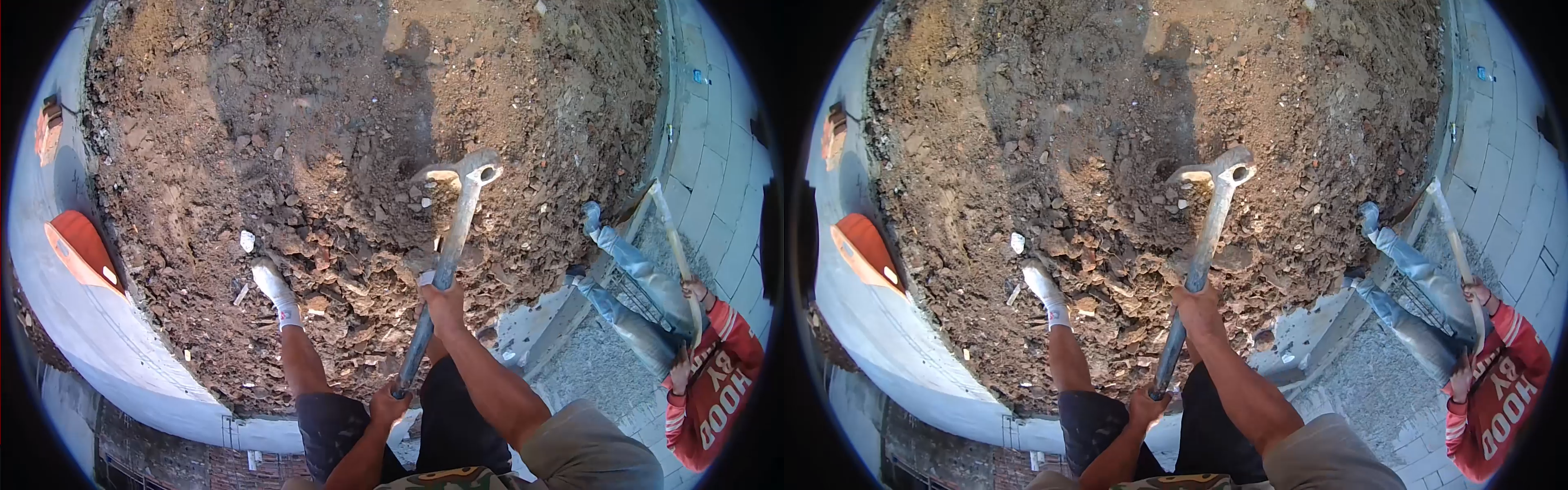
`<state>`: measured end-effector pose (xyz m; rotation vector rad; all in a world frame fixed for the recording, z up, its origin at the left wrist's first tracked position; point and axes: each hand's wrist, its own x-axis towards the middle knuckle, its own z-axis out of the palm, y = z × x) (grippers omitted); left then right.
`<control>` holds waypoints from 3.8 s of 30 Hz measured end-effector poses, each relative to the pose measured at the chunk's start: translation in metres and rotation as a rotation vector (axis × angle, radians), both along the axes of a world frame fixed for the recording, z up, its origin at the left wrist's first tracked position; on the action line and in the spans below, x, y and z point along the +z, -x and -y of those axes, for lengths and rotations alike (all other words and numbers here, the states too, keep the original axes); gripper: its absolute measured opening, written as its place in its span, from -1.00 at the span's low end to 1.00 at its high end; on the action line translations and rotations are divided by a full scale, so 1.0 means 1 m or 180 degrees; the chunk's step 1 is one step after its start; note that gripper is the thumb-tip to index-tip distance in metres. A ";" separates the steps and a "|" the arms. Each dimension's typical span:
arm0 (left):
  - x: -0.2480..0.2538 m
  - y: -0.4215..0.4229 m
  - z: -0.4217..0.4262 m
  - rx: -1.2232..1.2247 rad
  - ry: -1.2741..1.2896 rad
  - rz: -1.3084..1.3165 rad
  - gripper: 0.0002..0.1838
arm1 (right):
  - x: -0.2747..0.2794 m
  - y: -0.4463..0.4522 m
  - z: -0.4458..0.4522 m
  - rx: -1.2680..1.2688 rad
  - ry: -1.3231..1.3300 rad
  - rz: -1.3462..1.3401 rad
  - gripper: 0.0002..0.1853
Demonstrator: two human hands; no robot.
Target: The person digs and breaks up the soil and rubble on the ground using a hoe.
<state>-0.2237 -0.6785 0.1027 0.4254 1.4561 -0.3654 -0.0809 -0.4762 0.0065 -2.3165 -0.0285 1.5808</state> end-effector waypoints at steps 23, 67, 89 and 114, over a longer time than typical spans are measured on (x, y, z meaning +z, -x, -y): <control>0.030 -0.002 0.081 0.0455 0.0695 -0.0391 -0.56 | -0.020 0.043 0.061 0.0702 0.0301 -0.0317 -0.76; -0.093 -0.063 -0.217 -0.0325 -0.1577 -0.1247 -0.58 | -0.104 -0.039 -0.208 0.0049 -0.0736 -0.1803 -0.90; -0.061 0.015 0.027 -0.0064 -0.0345 -0.0075 -0.62 | -0.111 0.012 0.053 0.0226 0.0168 -0.0739 -0.89; 0.004 -0.347 0.408 0.0858 0.0970 -0.0352 -0.46 | -0.037 -0.255 0.425 0.1743 0.0904 -0.0527 -0.81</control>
